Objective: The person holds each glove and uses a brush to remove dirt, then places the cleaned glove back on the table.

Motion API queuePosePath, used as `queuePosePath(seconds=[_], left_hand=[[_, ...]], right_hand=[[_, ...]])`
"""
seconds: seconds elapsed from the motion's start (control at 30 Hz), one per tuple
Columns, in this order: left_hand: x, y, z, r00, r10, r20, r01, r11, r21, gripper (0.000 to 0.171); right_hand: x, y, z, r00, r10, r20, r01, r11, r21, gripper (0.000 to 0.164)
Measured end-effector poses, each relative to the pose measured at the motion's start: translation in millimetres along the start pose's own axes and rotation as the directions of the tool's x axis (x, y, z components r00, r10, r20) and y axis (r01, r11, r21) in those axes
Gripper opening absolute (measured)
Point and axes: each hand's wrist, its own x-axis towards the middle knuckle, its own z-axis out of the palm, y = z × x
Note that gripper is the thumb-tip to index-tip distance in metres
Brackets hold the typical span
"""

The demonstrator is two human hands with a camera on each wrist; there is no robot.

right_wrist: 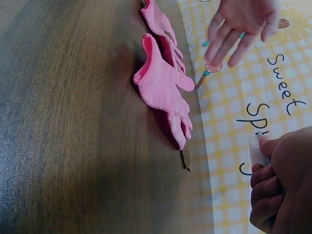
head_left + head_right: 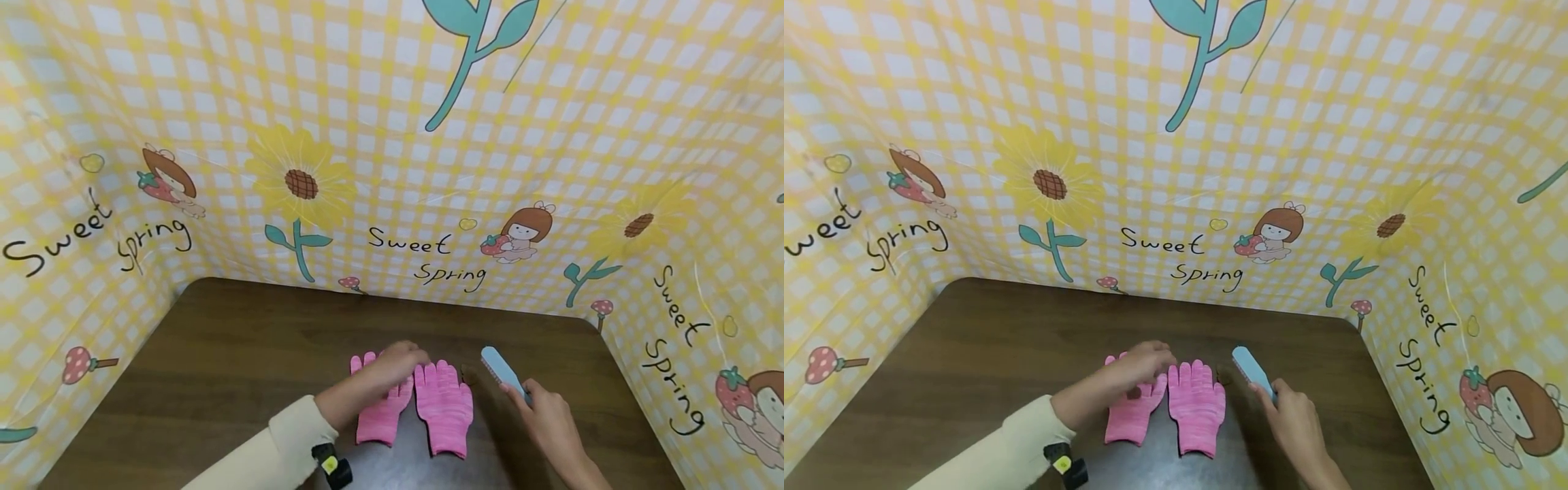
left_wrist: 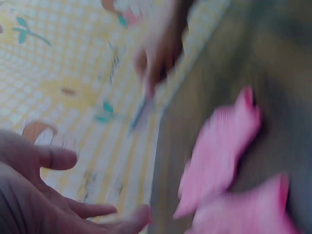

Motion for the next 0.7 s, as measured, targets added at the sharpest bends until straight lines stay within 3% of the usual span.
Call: queuePosePath(seconds=[0.07, 0.1, 0.13, 0.2, 0.27, 0.33, 0.43, 0.5, 0.7], left_hand=[[1.3, -6.0, -16.1, 0.995, 0.068, -0.068, -0.053, 0.976, 0.212, 0.059], [2.2, -11.0, -23.1, 0.991, 0.084, -0.105, -0.046, 0.945, 0.324, 0.059], [3.3, -16.6, -29.1, 0.987, 0.088, -0.132, -0.026, 0.911, 0.411, 0.058], [6.2, -30.3, -37.5, 0.977, 0.106, -0.183, 0.022, 0.81, 0.586, 0.062], [7.5, -42.9, -41.8, 0.974, 0.091, -0.207, 0.076, 0.732, 0.677, 0.071], [9.8, -53.7, -41.5, 0.973, 0.059, -0.224, 0.123, 0.687, 0.716, 0.082], [14.3, -66.9, -35.5, 0.97, 0.031, -0.243, 0.161, 0.664, 0.73, 0.094], [19.2, -73.9, -29.3, 0.964, 0.029, -0.264, 0.177, 0.671, 0.72, 0.1], [29.5, -85.4, -18.0, 0.939, 0.104, -0.327, 0.173, 0.681, 0.712, 0.105]], right_hand=[[-0.3, 0.4, 0.0, 1.0, 0.003, 0.007, -0.003, 1.0, 0.003, 0.043], [-0.5, 0.6, 0.0, 1.0, 0.005, 0.01, -0.005, 1.0, 0.003, 0.043], [-0.6, 1.0, -0.1, 1.0, 0.007, 0.013, -0.007, 1.0, 0.003, 0.044], [-0.3, 1.9, 0.0, 1.0, 0.008, 0.016, -0.008, 1.0, -0.001, 0.044], [-0.1, 2.9, 0.3, 1.0, 0.004, 0.009, -0.004, 1.0, -0.005, 0.043], [-0.1, 3.5, 0.5, 1.0, 0.004, 0.009, -0.004, 1.0, -0.006, 0.042], [-0.5, 3.4, 0.7, 1.0, 0.01, 0.016, -0.01, 1.0, -0.004, 0.042], [-0.4, 3.1, 0.9, 1.0, 0.015, 0.024, -0.015, 1.0, -0.002, 0.043], [0.8, 2.6, 3.1, 1.0, 0.011, 0.024, -0.011, 1.0, 0.0, 0.042]])
